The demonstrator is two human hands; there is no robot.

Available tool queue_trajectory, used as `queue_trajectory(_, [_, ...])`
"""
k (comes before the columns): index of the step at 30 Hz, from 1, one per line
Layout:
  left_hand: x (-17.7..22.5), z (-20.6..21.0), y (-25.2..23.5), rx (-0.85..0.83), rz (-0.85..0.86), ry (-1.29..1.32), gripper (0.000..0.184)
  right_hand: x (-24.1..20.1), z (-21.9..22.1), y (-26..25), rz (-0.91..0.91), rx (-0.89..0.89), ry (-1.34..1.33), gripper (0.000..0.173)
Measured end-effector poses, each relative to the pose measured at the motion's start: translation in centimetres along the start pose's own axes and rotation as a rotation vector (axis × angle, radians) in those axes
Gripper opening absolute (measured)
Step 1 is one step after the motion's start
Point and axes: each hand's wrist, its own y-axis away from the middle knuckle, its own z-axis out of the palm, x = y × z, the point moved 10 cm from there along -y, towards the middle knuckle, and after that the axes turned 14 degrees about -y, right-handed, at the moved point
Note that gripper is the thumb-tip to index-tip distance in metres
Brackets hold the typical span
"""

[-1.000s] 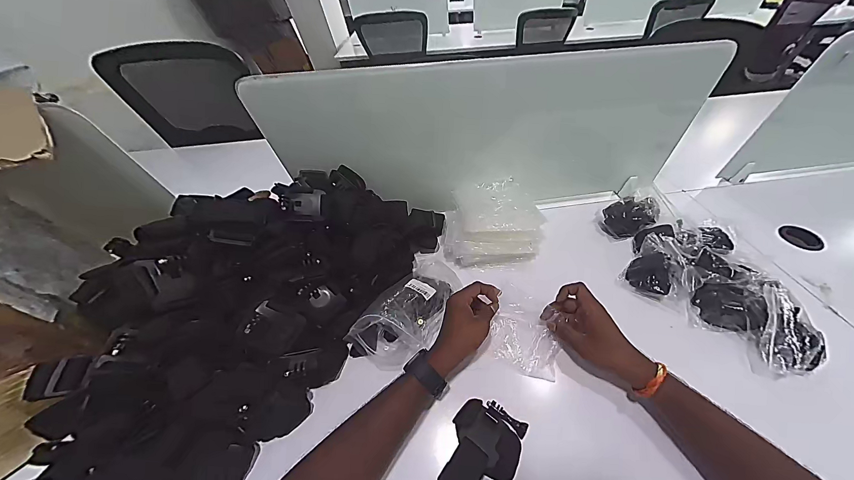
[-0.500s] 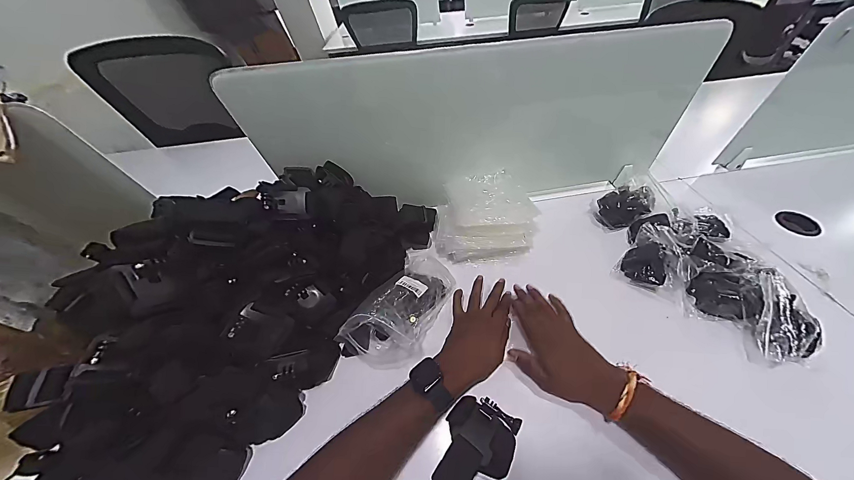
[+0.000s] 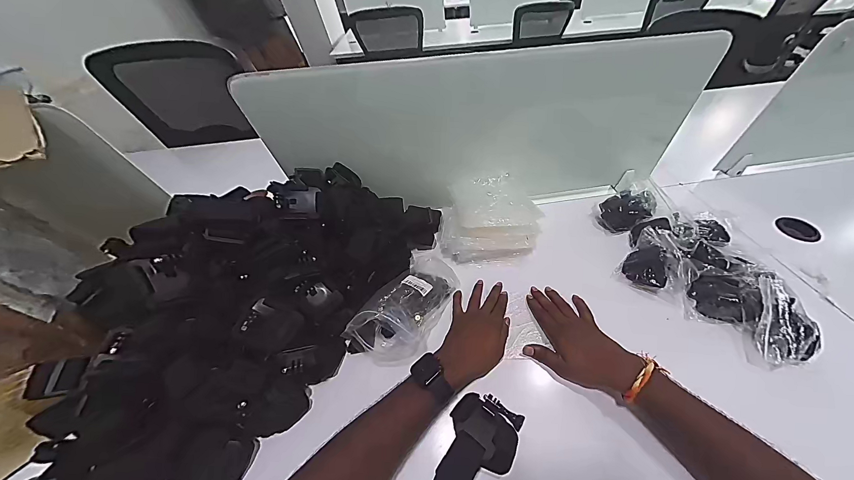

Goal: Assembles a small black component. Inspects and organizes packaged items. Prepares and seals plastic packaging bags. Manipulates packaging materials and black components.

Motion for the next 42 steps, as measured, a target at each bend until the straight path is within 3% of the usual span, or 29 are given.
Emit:
queue_trajectory(3, [-0.9,-0.4,0.0,0.053,-0.032,0.111,0.056,0.1,-0.8,0.1,-0.027,0.040,0.007,0.102])
queue_trajectory(5, [-2.6,-1.8,0.1,0.239,-0.068,0.338,0.052,-1.2,-2.1,0.4,-0.110,0.134,0.038,0.094])
queue_trajectory(7, [-4.9,-2.9,0.2,0.400,-0.120,0.553,0.046,-3.3,-2.8,0.8,-0.222,0.182,0.063,0.067])
queue_trajectory(9, [-6.5,-2.6,0.2,0.438,-0.191,0.688,0.043,-5.0,-2.3,1.3,-0.299,0.162,0.062,0.040])
queue_trajectory(12, [-7.5,-2.4,0.0,0.472,-0.246,0.784,0.041,-6.0,-1.0,1.5,-0.384,0.096,0.125,0.020])
queue_trajectory(18, [-8.1,-2.2,0.2,0.506,-0.275,0.834,0.039,-5.8,-1.3,1.6,-0.418,0.149,0.143,0.017])
queue_trajectory(24, [-8.5,-2.2,0.4,0.506,-0.304,0.908,0.039,-4.8,-6.7,2.2,-0.382,0.361,-0.069,0.022])
queue_trajectory(27, [-8.4,-2.4,0.5,0.507,-0.298,0.918,0.038,-4.7,-6.5,2.6,-0.377,0.255,-0.053,0.026])
queue_trajectory(30, [-8.4,-2.5,0.4,0.508,-0.285,0.910,0.038,-4.9,-3.5,2.5,-0.345,0.136,0.092,0.029])
queue_trajectory(33, [-8.3,-2.3,0.3,0.508,-0.281,0.889,0.038,-5.4,-1.5,2.5,-0.394,0.175,0.182,0.017])
queue_trajectory(38, [-8.3,-2.5,0.5,0.508,-0.296,0.891,0.038,-5.6,-1.5,2.1,-0.394,0.235,0.228,0.020])
queue_trajectory(42, [-8.6,-2.5,0.5,0.527,-0.309,0.924,0.039,-4.6,-5.6,2.2,-0.314,0.281,-0.048,0.020])
